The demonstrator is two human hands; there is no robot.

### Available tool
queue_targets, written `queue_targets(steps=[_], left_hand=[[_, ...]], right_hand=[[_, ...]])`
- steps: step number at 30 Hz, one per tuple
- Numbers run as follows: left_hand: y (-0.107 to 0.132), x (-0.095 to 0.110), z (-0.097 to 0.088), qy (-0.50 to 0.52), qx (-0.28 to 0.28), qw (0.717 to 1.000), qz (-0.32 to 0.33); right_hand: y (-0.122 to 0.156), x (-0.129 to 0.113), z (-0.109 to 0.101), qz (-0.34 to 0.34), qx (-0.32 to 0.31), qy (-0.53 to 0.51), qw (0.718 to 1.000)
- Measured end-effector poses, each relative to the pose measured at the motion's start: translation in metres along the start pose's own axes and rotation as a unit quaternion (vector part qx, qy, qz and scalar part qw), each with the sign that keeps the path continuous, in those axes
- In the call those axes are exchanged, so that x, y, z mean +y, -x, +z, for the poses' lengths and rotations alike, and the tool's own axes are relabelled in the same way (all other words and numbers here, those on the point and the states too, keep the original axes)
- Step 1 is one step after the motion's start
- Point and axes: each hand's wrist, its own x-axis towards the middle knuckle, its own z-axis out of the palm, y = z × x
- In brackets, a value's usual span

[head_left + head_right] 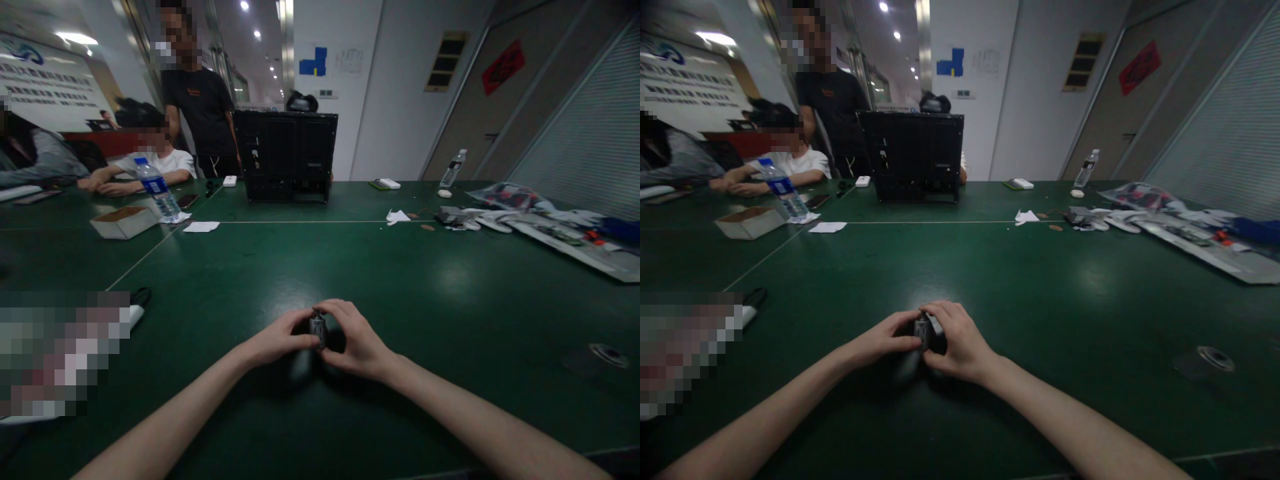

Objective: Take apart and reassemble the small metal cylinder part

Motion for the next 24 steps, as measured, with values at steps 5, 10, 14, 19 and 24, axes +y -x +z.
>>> queue_targets(steps=[5, 10, 14, 19, 24], left_hand=[[0.0003, 0.0006, -0.0012, -0.058, 0.008, 0.998, -0.029], [0.0004, 0.0026, -0.0027, -0.071, -0.001, 0.997, -0.028], [0.0006, 0.0044, -0.0025, -0.091, 0.000, 0.995, -0.028], [0.0011, 0.0053, -0.0017, -0.133, 0.015, 0.990, -0.036], [0.0005, -0.0006, -0.0015, -0.168, 0.017, 0.986, -0.014]], right_hand=[[0.0006, 0.0016, 0.0000, -0.019, -0.018, 0.008, 1.000], [0.0011, 0.0003, -0.0029, -0.023, -0.036, 0.014, 0.999], [-0.0001, -0.0018, -0.0047, -0.024, -0.041, 0.018, 0.999], [-0.0009, -0.0018, -0.0038, -0.022, -0.041, 0.027, 0.999], [-0.0002, -0.0009, -0.0018, -0.033, -0.037, 0.047, 0.998]])
